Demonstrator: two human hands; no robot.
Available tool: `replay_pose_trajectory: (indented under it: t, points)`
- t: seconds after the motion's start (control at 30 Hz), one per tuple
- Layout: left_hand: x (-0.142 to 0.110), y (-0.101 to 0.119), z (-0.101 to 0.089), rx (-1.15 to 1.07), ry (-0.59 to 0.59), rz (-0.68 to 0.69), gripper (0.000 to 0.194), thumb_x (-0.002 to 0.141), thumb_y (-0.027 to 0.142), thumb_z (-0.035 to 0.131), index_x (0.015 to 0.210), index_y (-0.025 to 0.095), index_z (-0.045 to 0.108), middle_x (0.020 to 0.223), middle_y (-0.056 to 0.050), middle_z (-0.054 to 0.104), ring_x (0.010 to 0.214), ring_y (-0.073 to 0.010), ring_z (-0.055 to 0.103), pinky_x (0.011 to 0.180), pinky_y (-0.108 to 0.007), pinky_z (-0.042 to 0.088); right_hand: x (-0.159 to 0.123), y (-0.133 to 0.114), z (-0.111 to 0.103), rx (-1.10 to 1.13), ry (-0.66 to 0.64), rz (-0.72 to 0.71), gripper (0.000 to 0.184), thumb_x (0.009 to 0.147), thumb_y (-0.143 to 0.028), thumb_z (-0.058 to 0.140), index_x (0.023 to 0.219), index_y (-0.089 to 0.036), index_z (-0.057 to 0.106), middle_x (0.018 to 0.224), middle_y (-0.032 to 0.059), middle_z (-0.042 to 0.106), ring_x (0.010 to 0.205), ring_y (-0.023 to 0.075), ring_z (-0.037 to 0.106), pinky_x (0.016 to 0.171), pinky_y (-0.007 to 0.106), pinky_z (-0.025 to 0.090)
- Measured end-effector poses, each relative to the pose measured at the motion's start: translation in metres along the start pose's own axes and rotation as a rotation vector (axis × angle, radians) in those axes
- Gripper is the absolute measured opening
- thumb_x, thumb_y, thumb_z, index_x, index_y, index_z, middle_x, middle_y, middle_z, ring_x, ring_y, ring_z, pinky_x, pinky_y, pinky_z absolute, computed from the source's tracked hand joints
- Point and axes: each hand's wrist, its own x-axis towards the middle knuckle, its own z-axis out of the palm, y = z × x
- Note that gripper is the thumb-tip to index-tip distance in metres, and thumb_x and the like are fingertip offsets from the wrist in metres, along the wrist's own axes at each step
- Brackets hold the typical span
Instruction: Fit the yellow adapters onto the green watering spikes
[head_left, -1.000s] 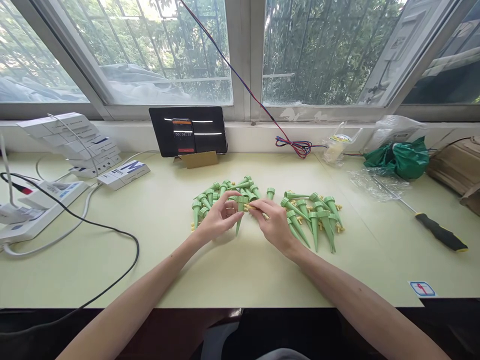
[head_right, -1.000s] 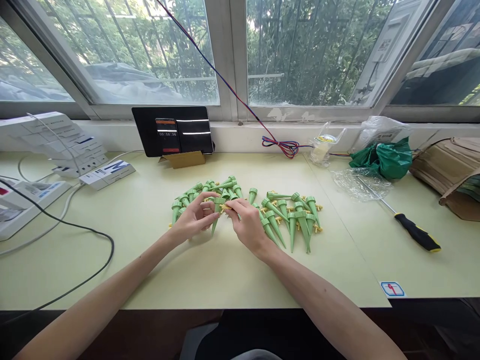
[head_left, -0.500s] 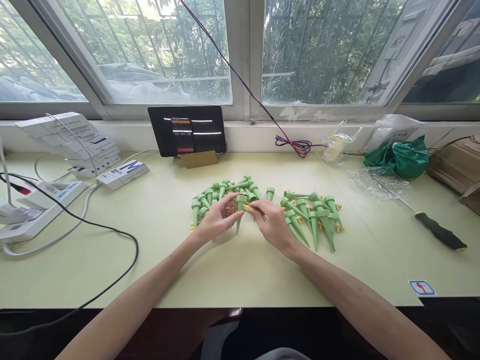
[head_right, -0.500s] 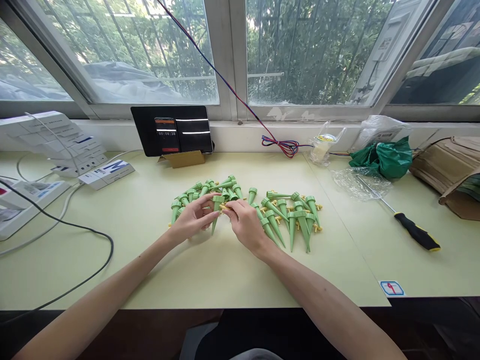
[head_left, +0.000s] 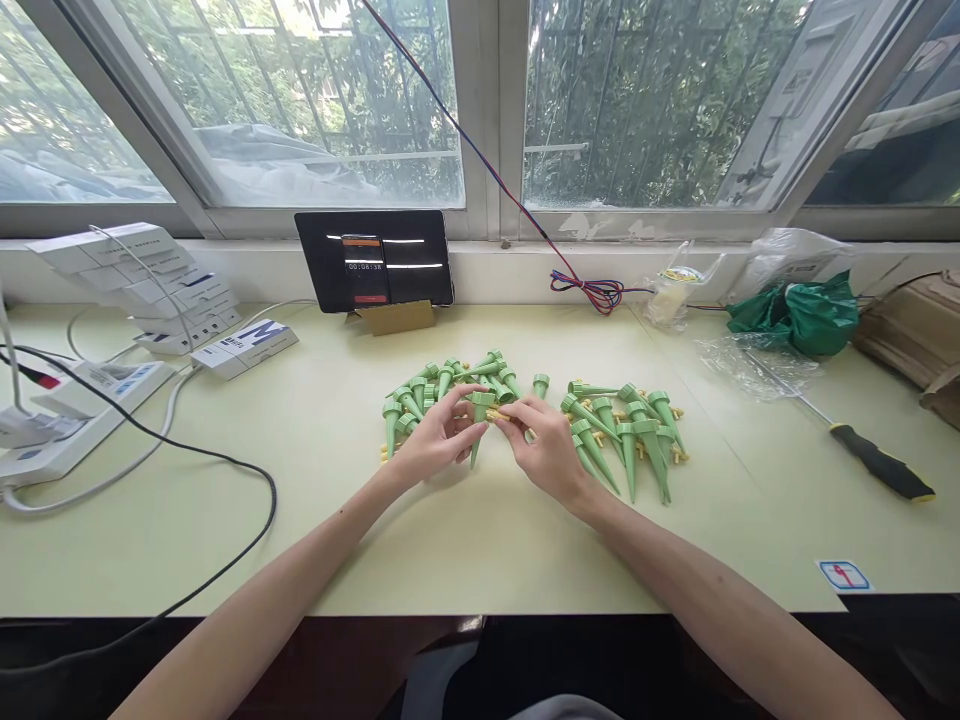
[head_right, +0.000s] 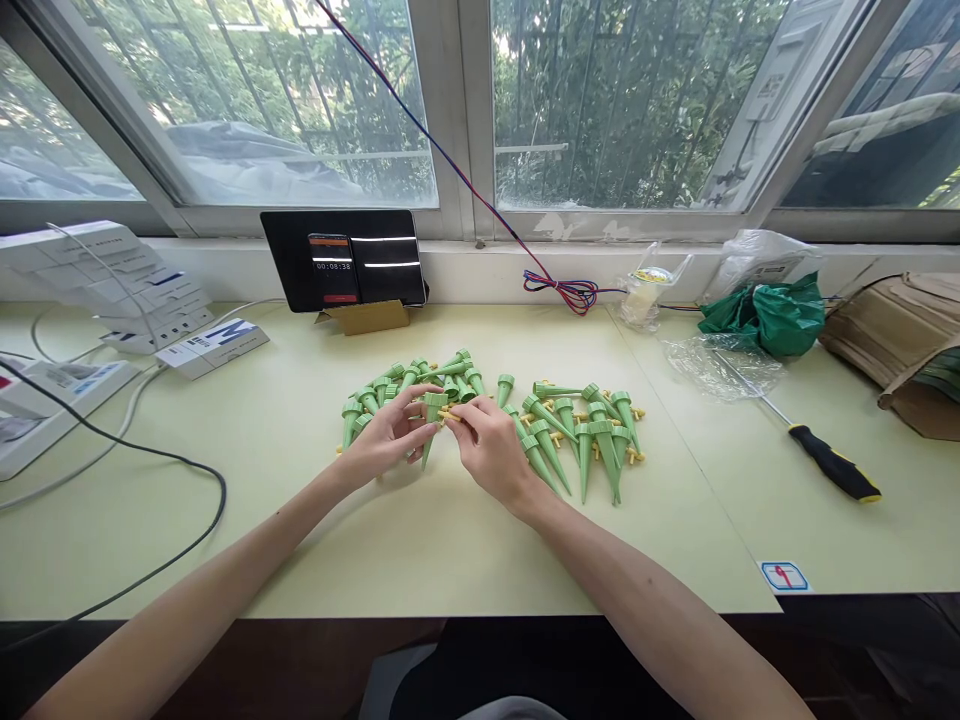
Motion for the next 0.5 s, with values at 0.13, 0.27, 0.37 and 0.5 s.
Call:
replay_pose_trajectory:
  t: [0.13,0.27,0.37,0.5]
  points:
    - [-0.0003,-0.0008,0.0013,0.014,0.003,0.019,0.051,0.09,0.038,0.064,0.135,0.027,0.044,0.076,0.003,0.046,0.054,-0.0082,0.04,0.046,-0.02,0.037,0.0003,0.0,-0.0001,0.008,0.011,0.008,0.017,0.098,-0.024,0.054,0.095,-0.019,0.069,0.089,0.0063,0.065,0.076,0.0168,0.062,0.071,0.029,0.051]
    - [-0.0008,-0.0011,0.0026,0.046,0.001,0.045,0.049,0.091,0.036,0.062,0.136,0.025,0.045,0.071,0.005,0.037,0.054,-0.0083,0.035,0.047,-0.019,0.034,0.0001,0.0028,0.0007,-0.028,0.003,-0.001,0.015,0.097,-0.022,0.054,0.092,-0.019,0.068,0.087,0.0058,0.067,0.077,0.0172,0.063,0.072,0.028,0.051]
    - [-0.0002,-0.0029,0.0032,0.062,0.001,0.044,0.049,0.091,0.036,0.061,0.136,0.024,0.046,0.072,0.005,0.031,0.055,-0.0089,0.034,0.047,-0.02,0.033,-0.0004,0.0051,0.002,-0.046,-0.001,-0.004,0.014,0.096,-0.02,0.055,0.091,-0.019,0.067,0.085,0.0054,0.069,0.074,0.0171,0.063,0.07,0.028,0.049]
    - [0.0012,-0.0076,0.0037,0.075,0.019,0.048,0.048,0.089,0.039,0.062,0.133,0.024,0.05,0.074,0.004,0.029,0.056,-0.0096,0.035,0.048,-0.022,0.034,-0.001,0.0067,0.0031,-0.062,-0.024,0.014,0.015,0.097,-0.021,0.052,0.089,-0.019,0.065,0.082,0.0044,0.069,0.07,0.0168,0.061,0.067,0.027,0.047]
